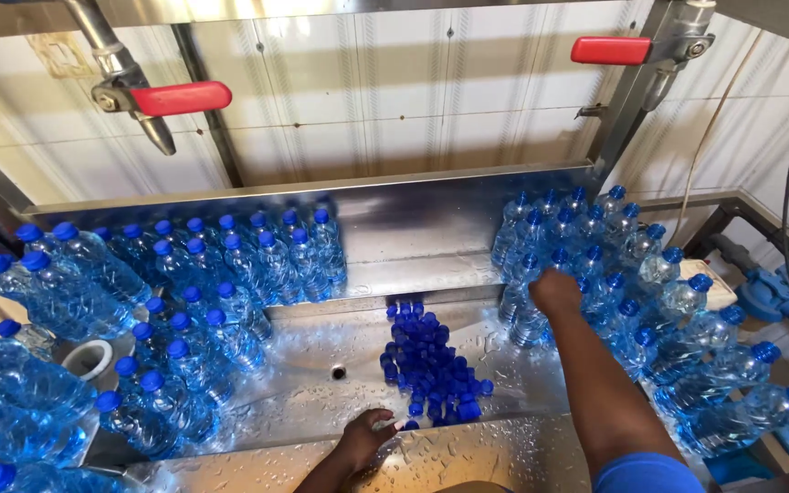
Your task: The person repeatedly picks up empty plastic water bottles, fills them from a tap, and places them on a stainless steel counter. The person handles the bottles one at a time, filling and arranging them in rows.
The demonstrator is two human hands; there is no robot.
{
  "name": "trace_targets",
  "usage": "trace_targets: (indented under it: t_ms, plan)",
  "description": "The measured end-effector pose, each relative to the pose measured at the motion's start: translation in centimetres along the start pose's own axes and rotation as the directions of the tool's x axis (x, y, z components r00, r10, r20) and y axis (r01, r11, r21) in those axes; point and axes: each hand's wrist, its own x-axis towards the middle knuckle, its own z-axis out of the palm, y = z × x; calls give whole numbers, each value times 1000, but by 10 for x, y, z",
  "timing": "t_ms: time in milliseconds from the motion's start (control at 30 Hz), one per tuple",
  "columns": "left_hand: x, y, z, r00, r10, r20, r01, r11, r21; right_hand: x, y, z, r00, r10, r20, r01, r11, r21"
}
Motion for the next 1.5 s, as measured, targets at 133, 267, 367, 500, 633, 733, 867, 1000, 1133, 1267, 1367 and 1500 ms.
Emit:
trace_targets:
  t_ms: [133, 267, 367, 500, 633, 733, 867, 1000, 1133, 1267, 1367, 1500]
  plan:
    - [-18, 17, -5, 999, 36, -24, -37, 999, -31, -27, 9, 18, 991, -116, -67, 108, 987, -117]
    - [-37, 33, -13, 994, 16, -106, -47, 952, -301, -83, -9, 49, 932, -351, -87, 331, 925, -188]
    - [-29, 36, -20, 995, -23, -94, -35, 818, -574, -158, -47, 19, 830, -529, -174, 518, 849, -109]
    - [-53, 74, -35, 943, -236, 234, 325, 506, -799, -248, -94, -7, 921, -360, -149, 378, 733, 565]
    - [-97, 99, -62, 888, -459, 18, 357, 666, -654, -263, -100, 80, 964, -266, -9, 219, 774, 594]
    - [-88, 57, -84, 846, -527, -80, 295, 588, -753, -272, -100, 102, 830, -367, 420, -226, 466, 855]
    - [-105, 50, -118, 847, -526, -78, 309, 606, -733, -275, -100, 122, 811, -535, 237, 153, 585, 796]
    - [-109, 42, -148, 864, -500, 53, 445, 712, -544, -260, -104, 142, 554, -814, -175, 829, 559, 27]
    - [-89, 16, -169, 962, 266, -56, -189, 802, 567, -275, -137, 160, 709, -668, -228, 703, 638, 315]
    - [-143, 52, -199, 907, -272, -321, 179, 940, -289, -294, -144, 180, 828, -476, 298, 278, 809, 518]
    - [-116, 14, -220, 904, -424, -59, 310, 743, -593, -296, -173, 142, 499, -847, -183, 809, 379, 450]
    - [-143, 50, -233, 853, -515, -84, 371, 712, -596, -302, -183, 153, 473, -827, -303, 868, 380, 319]
